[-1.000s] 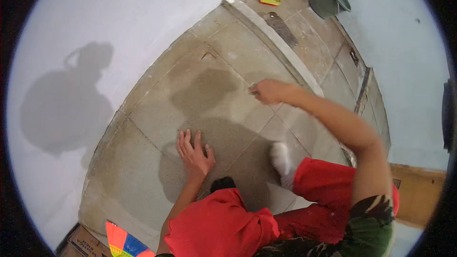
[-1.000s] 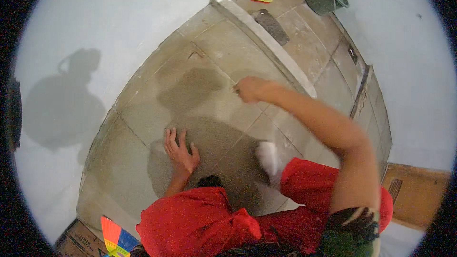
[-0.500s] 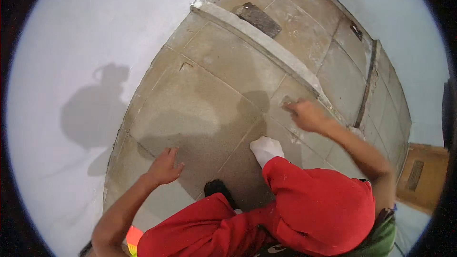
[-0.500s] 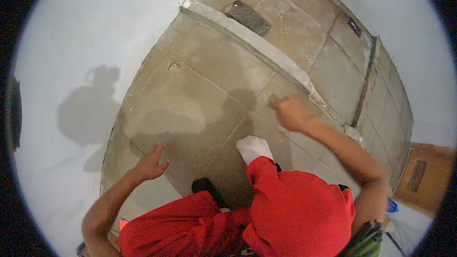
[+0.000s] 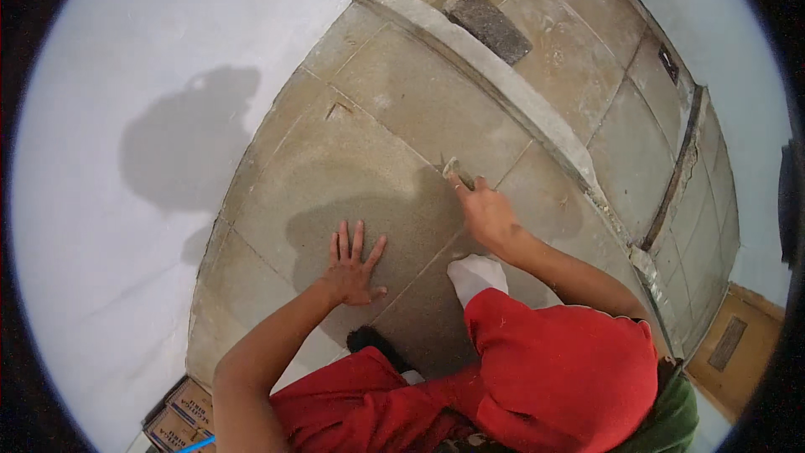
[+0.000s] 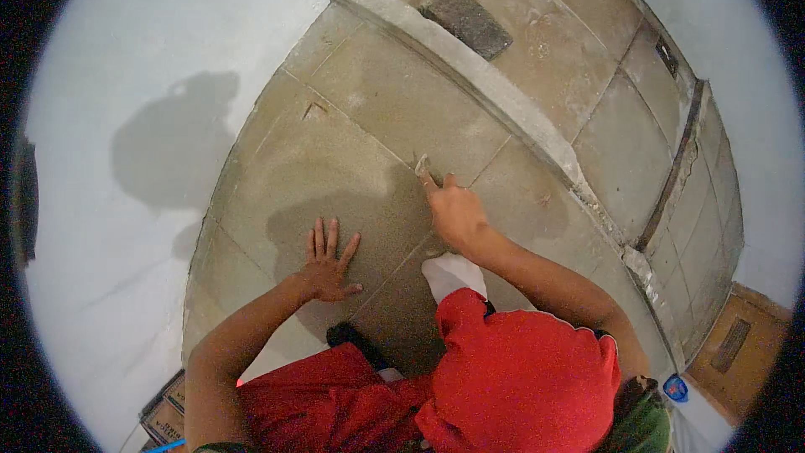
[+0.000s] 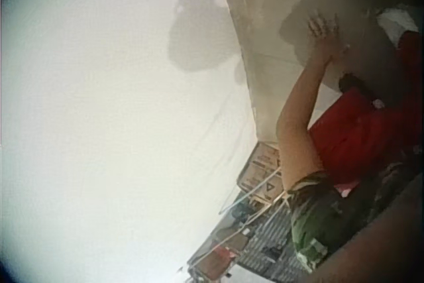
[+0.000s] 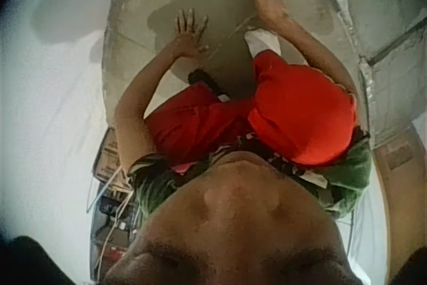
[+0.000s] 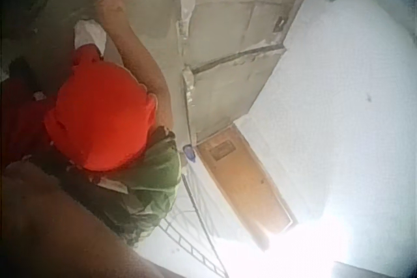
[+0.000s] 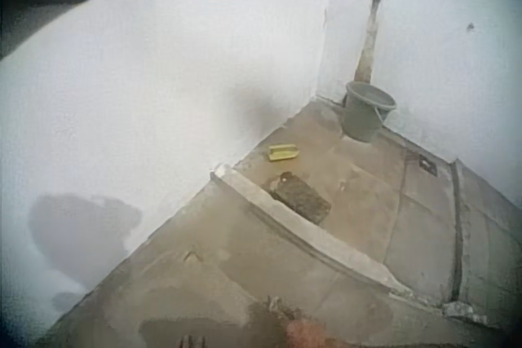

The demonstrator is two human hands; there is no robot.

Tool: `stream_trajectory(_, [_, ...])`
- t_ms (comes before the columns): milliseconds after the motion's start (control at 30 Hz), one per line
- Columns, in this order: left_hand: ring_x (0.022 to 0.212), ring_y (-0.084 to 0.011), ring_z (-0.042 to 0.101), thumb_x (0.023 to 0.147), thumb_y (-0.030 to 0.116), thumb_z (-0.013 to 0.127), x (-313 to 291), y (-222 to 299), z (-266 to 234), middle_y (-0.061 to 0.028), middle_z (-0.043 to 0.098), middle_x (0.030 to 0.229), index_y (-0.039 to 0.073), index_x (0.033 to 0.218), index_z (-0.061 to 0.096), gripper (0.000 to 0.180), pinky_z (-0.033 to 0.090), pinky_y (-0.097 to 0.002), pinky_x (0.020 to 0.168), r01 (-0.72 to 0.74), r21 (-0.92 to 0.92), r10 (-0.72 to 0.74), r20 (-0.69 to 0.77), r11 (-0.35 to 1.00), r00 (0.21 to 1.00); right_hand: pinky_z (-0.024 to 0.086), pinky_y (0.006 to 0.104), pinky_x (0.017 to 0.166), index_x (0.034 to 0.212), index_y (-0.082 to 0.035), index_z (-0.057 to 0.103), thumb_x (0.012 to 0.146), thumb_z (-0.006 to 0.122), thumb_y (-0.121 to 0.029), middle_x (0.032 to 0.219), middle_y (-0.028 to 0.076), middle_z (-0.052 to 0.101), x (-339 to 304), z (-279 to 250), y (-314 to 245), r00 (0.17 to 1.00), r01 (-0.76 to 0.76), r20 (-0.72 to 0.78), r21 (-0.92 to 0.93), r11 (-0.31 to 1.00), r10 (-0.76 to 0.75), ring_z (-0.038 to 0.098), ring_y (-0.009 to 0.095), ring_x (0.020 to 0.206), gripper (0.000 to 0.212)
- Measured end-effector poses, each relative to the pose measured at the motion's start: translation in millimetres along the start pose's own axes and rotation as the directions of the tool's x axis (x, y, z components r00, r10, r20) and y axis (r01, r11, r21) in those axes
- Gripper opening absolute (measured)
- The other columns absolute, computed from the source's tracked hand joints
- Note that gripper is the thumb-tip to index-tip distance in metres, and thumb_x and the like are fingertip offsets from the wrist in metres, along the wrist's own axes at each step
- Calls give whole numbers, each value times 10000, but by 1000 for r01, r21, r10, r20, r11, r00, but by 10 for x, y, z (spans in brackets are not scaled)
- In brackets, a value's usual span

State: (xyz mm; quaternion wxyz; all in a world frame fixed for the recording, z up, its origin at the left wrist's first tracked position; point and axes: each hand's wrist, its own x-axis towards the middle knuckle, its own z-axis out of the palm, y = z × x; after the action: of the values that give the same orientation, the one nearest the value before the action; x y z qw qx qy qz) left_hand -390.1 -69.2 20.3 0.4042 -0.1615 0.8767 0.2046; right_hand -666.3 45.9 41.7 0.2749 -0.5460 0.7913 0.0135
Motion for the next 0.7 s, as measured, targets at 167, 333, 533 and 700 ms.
stream_trajectory(167, [1428, -556, -241, 893, 664, 549, 50, -4, -53, -297, -223, 1594, 222, 1607, -47, 1029, -88, -659, 1146, 27, -5, -26, 121, 1000, 992, 594, 472, 696, 1479, -29, 379, 837, 616, -12, 1085, 279, 576, 130, 87, -77, 1000, -15, -2, -52, 999, 15, 695, 427, 812, 685])
stream_trajectory(333, [1427, -557, -243, 887, 668, 561, 40, -48, 54, -295, -223, 1595, 230, 1608, -45, 1037, -85, -654, 1148, 7, -18, -5, 73, 1000, 997, 590, 480, 702, 1504, -58, 355, 836, 622, -21, 1109, 307, 568, 69, 49, -94, 999, -36, 38, -28, 999, 37, 691, 440, 843, 720])
stream_trajectory(533, [1414, -569, -256, 863, 693, 584, 74, -38, 87, -326, -207, 1584, 203, 1604, -45, 1089, -100, -673, 1135, 1, -23, 0, 48, 1000, 999, 558, 446, 705, 1434, -95, 498, 864, 630, -81, 1008, 282, 643, 382, 99, 172, 992, 95, 51, 282, 955, -114, 677, 377, 812, 585])
stream_trajectory(700, [1429, -549, -248, 866, 669, 591, 42, -71, 96, -298, -209, 1598, 237, 1606, -60, 1076, -92, -654, 1144, -9, -34, 11, 42, 999, 999, 528, 419, 710, 1355, -105, 605, 911, 636, -146, 887, 235, 687, 363, -78, 146, 971, 229, -22, 369, 901, -238, 636, 308, 720, 447])
